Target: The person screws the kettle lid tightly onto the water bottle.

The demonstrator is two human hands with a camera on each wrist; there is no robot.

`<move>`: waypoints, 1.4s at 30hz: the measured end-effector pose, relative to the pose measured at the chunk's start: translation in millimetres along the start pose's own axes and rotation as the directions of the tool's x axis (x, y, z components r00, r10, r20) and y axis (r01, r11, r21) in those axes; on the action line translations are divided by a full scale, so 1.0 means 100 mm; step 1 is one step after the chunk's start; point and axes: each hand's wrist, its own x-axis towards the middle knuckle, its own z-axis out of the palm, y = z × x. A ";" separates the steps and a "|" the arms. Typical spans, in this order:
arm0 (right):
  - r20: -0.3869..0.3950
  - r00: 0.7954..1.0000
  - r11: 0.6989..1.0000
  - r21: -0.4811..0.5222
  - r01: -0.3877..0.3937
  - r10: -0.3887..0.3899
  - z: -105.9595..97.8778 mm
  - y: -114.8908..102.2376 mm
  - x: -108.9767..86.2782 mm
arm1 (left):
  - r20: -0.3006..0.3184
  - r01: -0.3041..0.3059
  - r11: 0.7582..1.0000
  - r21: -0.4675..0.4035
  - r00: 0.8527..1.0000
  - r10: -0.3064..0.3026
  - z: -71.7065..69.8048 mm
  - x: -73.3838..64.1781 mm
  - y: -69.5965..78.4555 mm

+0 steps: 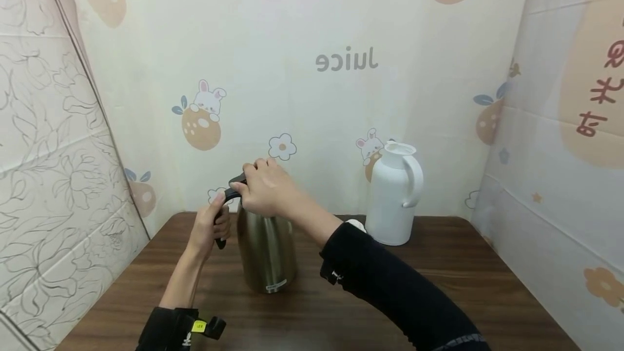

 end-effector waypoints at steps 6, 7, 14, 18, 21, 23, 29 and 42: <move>-0.071 0.981 0.981 -0.056 -0.184 0.180 0.08 -0.24 0.01 | -0.016 -0.005 1.000 0.002 1.000 0.005 0.02 -0.01 -0.01; -0.088 0.975 0.976 -0.056 -0.209 0.204 0.09 -0.27 0.01 | -0.018 -0.004 1.000 0.003 1.000 0.004 0.02 -0.02 -0.01; -0.129 0.951 0.952 -0.085 -0.293 0.281 0.10 -0.36 0.03 | 0.016 0.001 1.000 -0.003 1.000 -0.001 0.00 -0.02 0.00; -0.063 0.966 0.967 -0.032 -0.252 0.250 0.04 -0.31 0.02 | 0.064 -0.009 1.000 0.013 0.998 0.008 -0.04 0.00 0.02; -0.051 0.982 0.982 0.065 -0.180 0.183 0.01 -0.21 -0.03 | 0.085 -0.012 1.000 0.022 0.996 0.010 -0.06 0.02 0.03; -0.082 0.991 0.990 0.101 -0.098 0.107 0.02 -0.13 -0.08 | 0.091 -0.014 1.000 0.021 0.996 0.012 -0.06 0.03 0.03; -0.341 0.936 0.984 0.118 0.131 -0.083 0.21 0.12 -0.24 | 0.088 -0.014 1.000 0.017 0.996 0.013 -0.05 0.05 0.04; -0.702 0.709 0.951 0.255 0.175 0.058 0.67 0.11 -0.62 | 0.187 0.000 1.000 -0.023 0.982 0.004 -0.13 0.02 -0.02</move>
